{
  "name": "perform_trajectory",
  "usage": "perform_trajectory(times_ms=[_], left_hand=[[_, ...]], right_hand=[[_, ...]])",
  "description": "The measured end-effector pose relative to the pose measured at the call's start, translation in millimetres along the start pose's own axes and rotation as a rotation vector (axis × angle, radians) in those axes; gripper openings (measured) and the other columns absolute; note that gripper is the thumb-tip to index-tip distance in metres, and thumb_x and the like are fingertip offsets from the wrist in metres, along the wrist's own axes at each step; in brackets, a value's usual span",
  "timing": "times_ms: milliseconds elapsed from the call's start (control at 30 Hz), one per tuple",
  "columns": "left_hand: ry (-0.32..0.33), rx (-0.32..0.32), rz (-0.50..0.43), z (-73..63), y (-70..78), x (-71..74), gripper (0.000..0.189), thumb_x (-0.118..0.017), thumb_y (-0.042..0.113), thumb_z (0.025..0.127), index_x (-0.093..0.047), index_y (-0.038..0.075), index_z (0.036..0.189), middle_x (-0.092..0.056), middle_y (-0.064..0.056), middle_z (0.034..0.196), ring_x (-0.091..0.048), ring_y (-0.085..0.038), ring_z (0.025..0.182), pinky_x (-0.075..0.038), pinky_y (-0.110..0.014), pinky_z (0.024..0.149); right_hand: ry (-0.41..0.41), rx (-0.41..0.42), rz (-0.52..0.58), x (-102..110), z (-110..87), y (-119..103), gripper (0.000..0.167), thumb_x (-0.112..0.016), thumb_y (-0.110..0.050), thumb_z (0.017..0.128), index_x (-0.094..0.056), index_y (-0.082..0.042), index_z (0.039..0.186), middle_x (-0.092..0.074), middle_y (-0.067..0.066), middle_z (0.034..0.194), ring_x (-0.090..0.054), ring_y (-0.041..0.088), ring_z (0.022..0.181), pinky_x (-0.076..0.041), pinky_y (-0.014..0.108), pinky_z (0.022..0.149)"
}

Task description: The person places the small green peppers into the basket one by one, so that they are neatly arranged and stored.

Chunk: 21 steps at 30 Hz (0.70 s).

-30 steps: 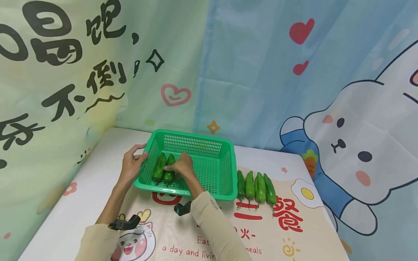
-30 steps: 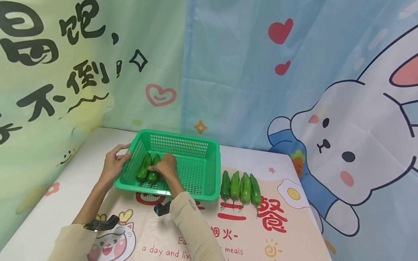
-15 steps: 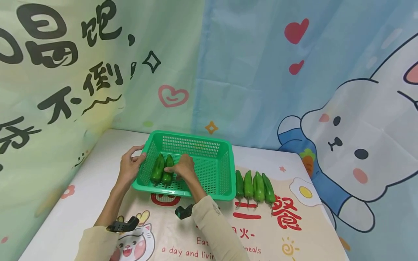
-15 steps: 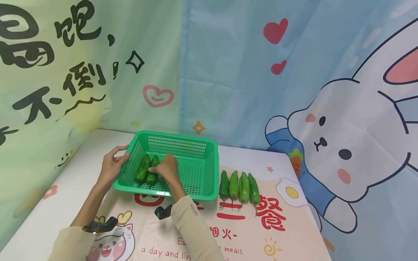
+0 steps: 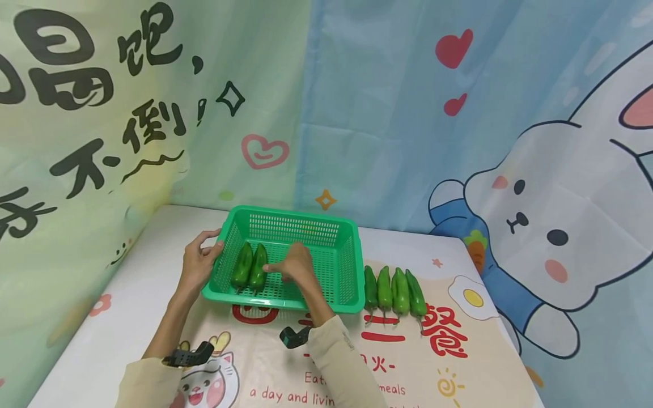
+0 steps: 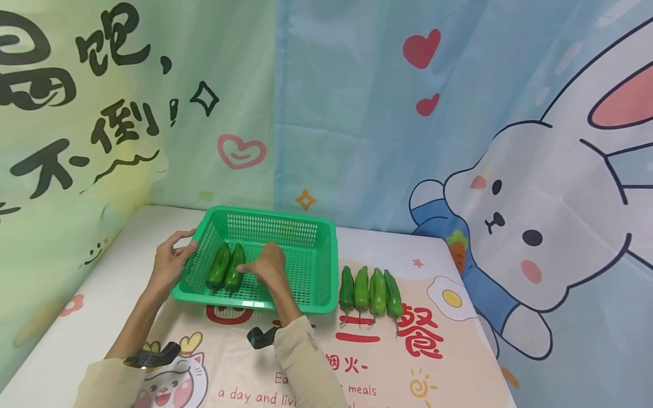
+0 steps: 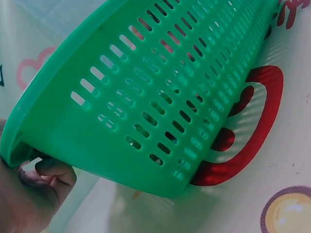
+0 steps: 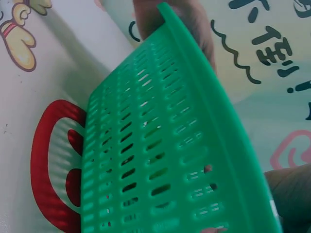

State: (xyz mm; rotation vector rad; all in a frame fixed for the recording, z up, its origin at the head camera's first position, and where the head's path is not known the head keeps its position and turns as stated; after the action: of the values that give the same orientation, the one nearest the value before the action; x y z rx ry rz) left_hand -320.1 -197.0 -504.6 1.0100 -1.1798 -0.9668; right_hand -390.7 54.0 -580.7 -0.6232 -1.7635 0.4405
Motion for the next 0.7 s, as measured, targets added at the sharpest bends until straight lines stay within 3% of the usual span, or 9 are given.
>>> perform_trajectory(times_ms=[100,300,500,700], left_hand=[[-0.002,0.002,0.003,0.1,0.0,-0.2,0.046,-0.056,0.023,0.116,-0.055,0.004,0.158,-0.078,-0.037,0.105,-0.071,-0.009,0.064,-0.055,-0.026,0.059],[0.000,0.008,0.006,-0.3,-0.4,-0.7,0.046,-0.057,0.023,0.116,-0.055,0.004,0.157,-0.079,-0.033,0.098,-0.068,-0.007,0.061,-0.053,-0.026,0.058],[0.007,0.012,-0.002,-1.3,-0.4,-0.4,0.044,-0.057,0.022,0.116,-0.056,0.004,0.156,-0.080,-0.031,0.096,-0.065,-0.006,0.060,-0.052,-0.026,0.058],[0.004,0.018,-0.011,-0.4,-0.2,-0.6,0.044,-0.057,0.021,0.116,-0.056,0.004,0.156,-0.080,-0.030,0.094,-0.067,-0.006,0.060,-0.054,-0.025,0.059]], right_hand=[[-0.014,-0.009,0.047,15,-21.4,-6,0.060,-0.101,-0.058,0.072,-0.065,-0.010,0.082,-0.072,0.005,0.062,-0.071,0.021,0.059,-0.052,0.036,0.057],[-0.068,-0.034,0.223,60,-85.7,-33,0.040,-0.099,-0.034,0.083,-0.079,0.001,0.091,-0.081,0.015,0.079,-0.081,0.026,0.075,-0.065,0.045,0.083],[-0.047,-0.024,0.303,73,-96.6,-29,0.037,-0.099,-0.030,0.083,-0.083,0.000,0.097,-0.083,0.017,0.092,-0.084,0.029,0.083,-0.065,0.051,0.092],[-0.067,-0.009,0.376,76,-99.2,-23,0.041,-0.099,-0.027,0.084,-0.079,0.003,0.105,-0.081,0.021,0.103,-0.084,0.030,0.086,-0.066,0.047,0.090]])
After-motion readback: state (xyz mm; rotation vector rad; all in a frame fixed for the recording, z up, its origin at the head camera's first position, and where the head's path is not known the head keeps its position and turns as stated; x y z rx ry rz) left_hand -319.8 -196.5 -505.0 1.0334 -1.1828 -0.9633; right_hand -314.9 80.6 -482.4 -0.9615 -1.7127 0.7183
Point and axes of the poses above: each hand's wrist, its own z-axis towards the middle knuckle, its own x-axis out of the back of the hand, y = z × x, the point moved 8 cm from there along z, towards the middle knuckle
